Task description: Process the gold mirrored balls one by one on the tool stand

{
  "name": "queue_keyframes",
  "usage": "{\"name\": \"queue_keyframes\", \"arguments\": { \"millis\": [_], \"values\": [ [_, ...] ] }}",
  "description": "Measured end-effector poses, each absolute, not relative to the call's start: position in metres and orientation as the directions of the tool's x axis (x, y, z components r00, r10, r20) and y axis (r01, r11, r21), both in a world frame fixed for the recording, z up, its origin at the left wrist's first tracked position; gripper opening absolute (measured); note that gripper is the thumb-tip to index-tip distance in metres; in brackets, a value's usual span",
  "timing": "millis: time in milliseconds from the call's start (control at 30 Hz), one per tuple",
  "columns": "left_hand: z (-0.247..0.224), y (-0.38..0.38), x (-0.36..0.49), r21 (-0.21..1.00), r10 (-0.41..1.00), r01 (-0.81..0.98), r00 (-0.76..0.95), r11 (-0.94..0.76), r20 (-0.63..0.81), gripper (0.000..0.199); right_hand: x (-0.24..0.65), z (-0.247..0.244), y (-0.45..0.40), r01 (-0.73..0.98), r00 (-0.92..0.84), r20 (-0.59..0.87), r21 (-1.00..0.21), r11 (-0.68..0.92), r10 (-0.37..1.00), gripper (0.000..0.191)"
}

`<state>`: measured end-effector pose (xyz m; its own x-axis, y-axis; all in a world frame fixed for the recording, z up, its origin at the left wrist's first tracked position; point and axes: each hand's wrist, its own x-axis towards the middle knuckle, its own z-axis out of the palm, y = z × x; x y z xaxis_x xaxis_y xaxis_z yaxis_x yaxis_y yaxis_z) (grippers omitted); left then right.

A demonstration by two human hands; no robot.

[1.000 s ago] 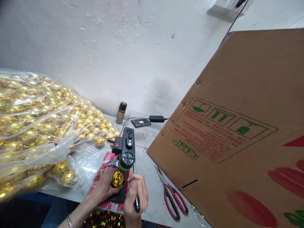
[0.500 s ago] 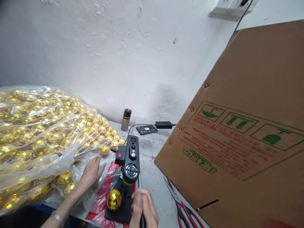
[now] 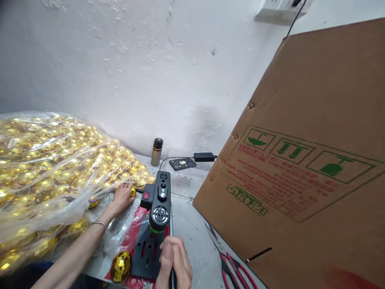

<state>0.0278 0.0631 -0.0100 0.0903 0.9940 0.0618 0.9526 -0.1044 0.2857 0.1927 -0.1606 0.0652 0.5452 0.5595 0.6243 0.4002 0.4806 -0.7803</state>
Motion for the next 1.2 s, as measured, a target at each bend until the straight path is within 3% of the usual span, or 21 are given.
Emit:
{"name": "queue_keyframes", "arguments": {
  "millis": [167,367,500,633,767,833,967,1200],
  "values": [
    [-0.015,0.035,0.025,0.381,0.999,0.923,0.039,-0.048,0.031,0.04,0.21,0.062,-0.154,0.52,0.336,0.798,-0.6,0.608,0.5,0.037],
    [-0.021,-0.016,0.025,0.633,0.998,0.773,-0.002,-0.038,0.063,0.044,0.21,0.07,-0.154,0.533,0.323,0.811,-0.582,0.614,0.488,0.035],
    [-0.018,-0.022,0.029,0.865,0.996,0.501,-0.084,0.022,0.023,0.048,0.209,0.069,-0.154,0.541,0.308,0.811,-0.579,0.61,0.498,0.034],
    [-0.016,-0.032,0.036,0.964,0.993,0.241,-0.061,0.111,-0.099,0.067,0.209,0.066,-0.154,0.519,0.316,0.805,-0.589,0.619,0.501,0.036],
    [-0.02,-0.055,0.045,0.932,0.947,-0.169,0.076,0.321,-0.313,0.08,0.209,0.067,-0.154,0.508,0.33,0.791,-0.609,0.609,0.516,0.036],
    [-0.025,-0.063,0.049,0.875,0.915,-0.268,0.15,0.403,-0.376,0.079,0.209,0.069,-0.155,0.512,0.328,0.787,-0.613,0.602,0.522,0.035],
    [-0.038,-0.072,0.058,0.889,0.91,-0.225,0.216,0.4,-0.354,0.075,0.208,0.074,-0.156,0.517,0.337,0.777,-0.625,0.585,0.532,0.035],
    [-0.055,-0.085,0.068,0.975,0.957,0.121,0.203,0.186,-0.208,0.083,0.207,0.077,-0.155,0.511,0.349,0.767,-0.637,0.577,0.538,0.037]
  ]
}}
